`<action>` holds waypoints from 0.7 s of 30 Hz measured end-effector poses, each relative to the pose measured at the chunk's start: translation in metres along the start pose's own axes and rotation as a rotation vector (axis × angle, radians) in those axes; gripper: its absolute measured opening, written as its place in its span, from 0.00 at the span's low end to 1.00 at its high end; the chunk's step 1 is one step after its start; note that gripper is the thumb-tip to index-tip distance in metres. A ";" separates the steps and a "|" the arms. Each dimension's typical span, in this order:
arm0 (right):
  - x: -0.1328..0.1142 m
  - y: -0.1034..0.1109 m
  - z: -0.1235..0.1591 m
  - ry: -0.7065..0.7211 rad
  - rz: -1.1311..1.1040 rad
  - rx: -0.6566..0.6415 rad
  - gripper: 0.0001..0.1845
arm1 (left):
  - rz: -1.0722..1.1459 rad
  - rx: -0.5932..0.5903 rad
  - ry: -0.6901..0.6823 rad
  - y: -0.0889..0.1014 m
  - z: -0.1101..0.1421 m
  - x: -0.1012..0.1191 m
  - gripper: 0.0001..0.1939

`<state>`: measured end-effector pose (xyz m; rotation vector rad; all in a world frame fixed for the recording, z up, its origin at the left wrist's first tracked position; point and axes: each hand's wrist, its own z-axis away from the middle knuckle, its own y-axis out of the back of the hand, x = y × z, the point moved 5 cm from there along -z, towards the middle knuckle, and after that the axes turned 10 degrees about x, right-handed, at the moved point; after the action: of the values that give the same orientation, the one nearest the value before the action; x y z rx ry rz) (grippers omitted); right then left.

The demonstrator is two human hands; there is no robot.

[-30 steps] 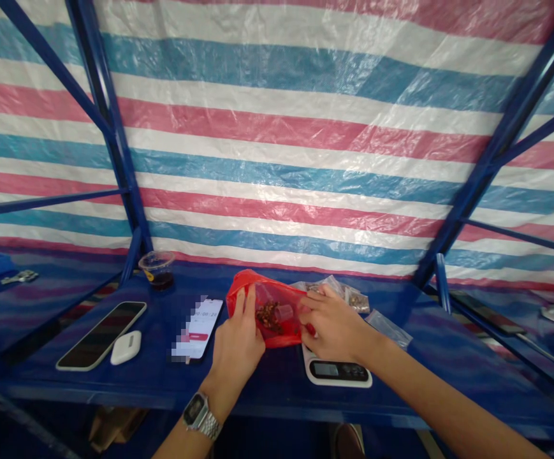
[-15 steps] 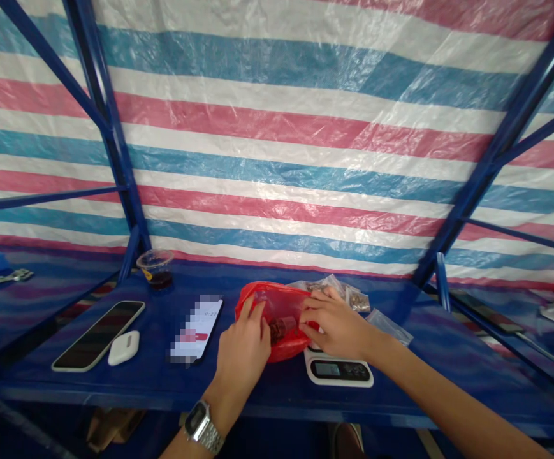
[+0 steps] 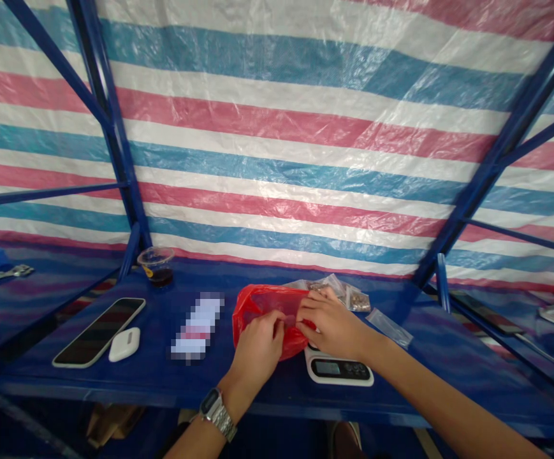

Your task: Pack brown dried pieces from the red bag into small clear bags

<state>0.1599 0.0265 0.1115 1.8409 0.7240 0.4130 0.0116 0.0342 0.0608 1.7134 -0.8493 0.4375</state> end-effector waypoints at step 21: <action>0.161 0.027 0.119 -0.682 0.165 0.247 0.16 | -0.102 0.179 -0.235 0.004 0.021 0.020 0.18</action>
<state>0.3594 0.0398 0.0832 2.1025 0.1558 -0.2180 0.0194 0.0080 0.0701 1.9916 -0.9073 0.2518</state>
